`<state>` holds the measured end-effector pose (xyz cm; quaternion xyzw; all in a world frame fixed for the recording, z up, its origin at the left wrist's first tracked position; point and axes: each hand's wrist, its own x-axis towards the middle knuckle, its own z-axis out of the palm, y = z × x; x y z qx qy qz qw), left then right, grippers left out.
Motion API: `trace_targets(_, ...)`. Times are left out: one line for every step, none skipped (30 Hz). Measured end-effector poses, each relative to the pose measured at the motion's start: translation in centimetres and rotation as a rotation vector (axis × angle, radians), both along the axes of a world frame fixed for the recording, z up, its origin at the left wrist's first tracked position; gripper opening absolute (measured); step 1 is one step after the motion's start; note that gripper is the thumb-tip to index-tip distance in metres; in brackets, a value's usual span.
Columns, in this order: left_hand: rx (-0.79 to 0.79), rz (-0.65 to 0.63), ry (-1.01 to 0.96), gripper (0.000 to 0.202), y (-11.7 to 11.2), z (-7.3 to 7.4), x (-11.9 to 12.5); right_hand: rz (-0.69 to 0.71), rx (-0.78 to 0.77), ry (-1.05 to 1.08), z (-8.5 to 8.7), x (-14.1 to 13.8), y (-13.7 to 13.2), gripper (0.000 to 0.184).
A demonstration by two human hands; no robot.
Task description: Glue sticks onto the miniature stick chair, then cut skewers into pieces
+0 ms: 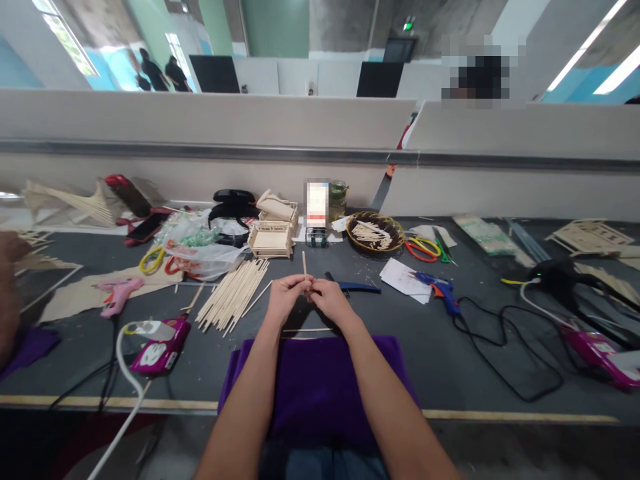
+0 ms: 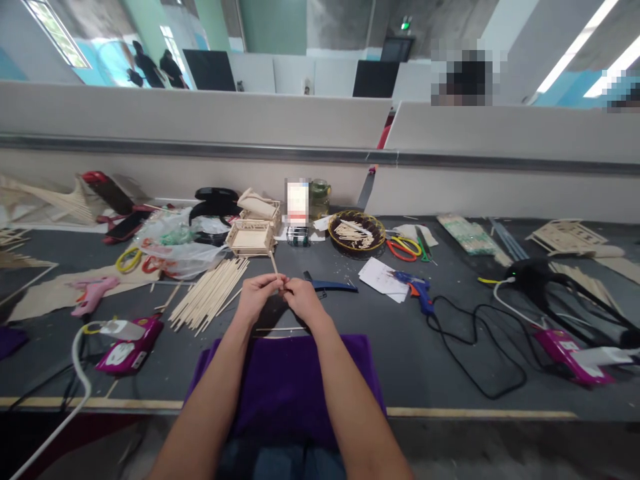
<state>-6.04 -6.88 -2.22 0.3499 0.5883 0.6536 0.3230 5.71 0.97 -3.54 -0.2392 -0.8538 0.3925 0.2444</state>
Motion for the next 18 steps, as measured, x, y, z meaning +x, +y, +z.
trace_targets(0.005, -0.007, 0.006, 0.025, 0.0, 0.0, 0.1, -0.004, 0.002, -0.004, 0.0, 0.0, 0.0, 0.02)
trace_targets(0.013, -0.018, 0.013, 0.025, 0.0, 0.1, 0.1, -0.01, 0.002, -0.01, 0.0, -0.1, -0.1, 0.02)
trace_targets(0.019, -0.034, 0.019, 0.025, 0.0, 0.1, 0.2, -0.017, 0.0, -0.019, 0.1, -0.2, -0.1, 0.02)
trace_targets(0.023, -0.052, 0.024, 0.025, 0.0, 0.1, 0.2, -0.021, -0.003, -0.031, 0.2, -0.2, -0.2, 0.021)
trace_targets(0.023, -0.067, 0.029, 0.025, 0.0, 0.1, 0.3, -0.02, -0.004, -0.051, 0.4, -0.2, -0.2, 0.021)
trace_targets(0.024, -0.074, 0.032, 0.024, 0.0, 0.0, 0.3, -0.017, 0.001, -0.08, 0.6, -0.1, -0.1, 0.021)
trace_targets(0.025, -0.071, 0.034, 0.023, 0.0, 0.0, 0.3, -0.015, 0.011, -0.116, 0.9, 0.2, 0.0, 0.018)
trace_targets(0.027, -0.058, 0.032, 0.023, 0.1, 0.0, 0.2, -0.02, 0.029, -0.157, 1.2, 0.7, 0.2, 0.014)
trace_targets(0.029, -0.037, 0.023, 0.023, 0.1, -0.1, 0.2, -0.034, 0.058, -0.205, 1.6, 1.3, 0.4, 0.014)
trace_targets(0.03, -0.014, 0.009, 0.024, 0.2, -0.2, 0.1, -0.058, 0.09, -0.249, 2.0, 2.2, 0.7, 0.027)
trace_targets(0.026, 0.007, -0.01, 0.026, 0.2, -0.2, 0.1, -0.096, 0.128, -0.293, 2.4, 3.1, 1.0, 0.044)
trace_targets(0.021, 0.023, -0.032, 0.027, 0.3, -0.3, 0.1, -0.12, 0.181, -0.354, 2.7, 4.0, 1.3, 0.059)
trace_targets(0.017, 0.035, -0.056, 0.029, 0.4, -0.4, 0.1, -0.126, 0.211, -0.425, 3.0, 4.9, 1.5, 0.072)
trace_targets(0.017, 0.045, -0.08, 0.03, 0.5, -0.5, 0.1, -0.142, 0.215, -0.523, 3.1, 5.6, 1.7, 0.085)
trace_targets(0.022, 0.055, -0.099, 0.031, 0.6, -0.6, 0.1, -0.171, 0.212, -0.627, 3.2, 6.2, 1.8, 0.094)
trace_targets(0.03, 0.069, -0.114, 0.032, 0.7, -0.7, 0.1, -0.186, 0.211, -0.708, 3.2, 6.5, 1.7, 0.099)
trace_targets(0.039, 0.085, -0.125, 0.033, 0.7, -0.7, 0.1, -0.2, 0.214, -0.772, 3.2, 6.7, 1.7, 0.101)
trace_targets(0.045, 0.102, -0.129, 0.034, 0.8, -0.8, 0.1, -0.208, 0.229, -0.811, 3.2, 6.7, 1.6, 0.099)
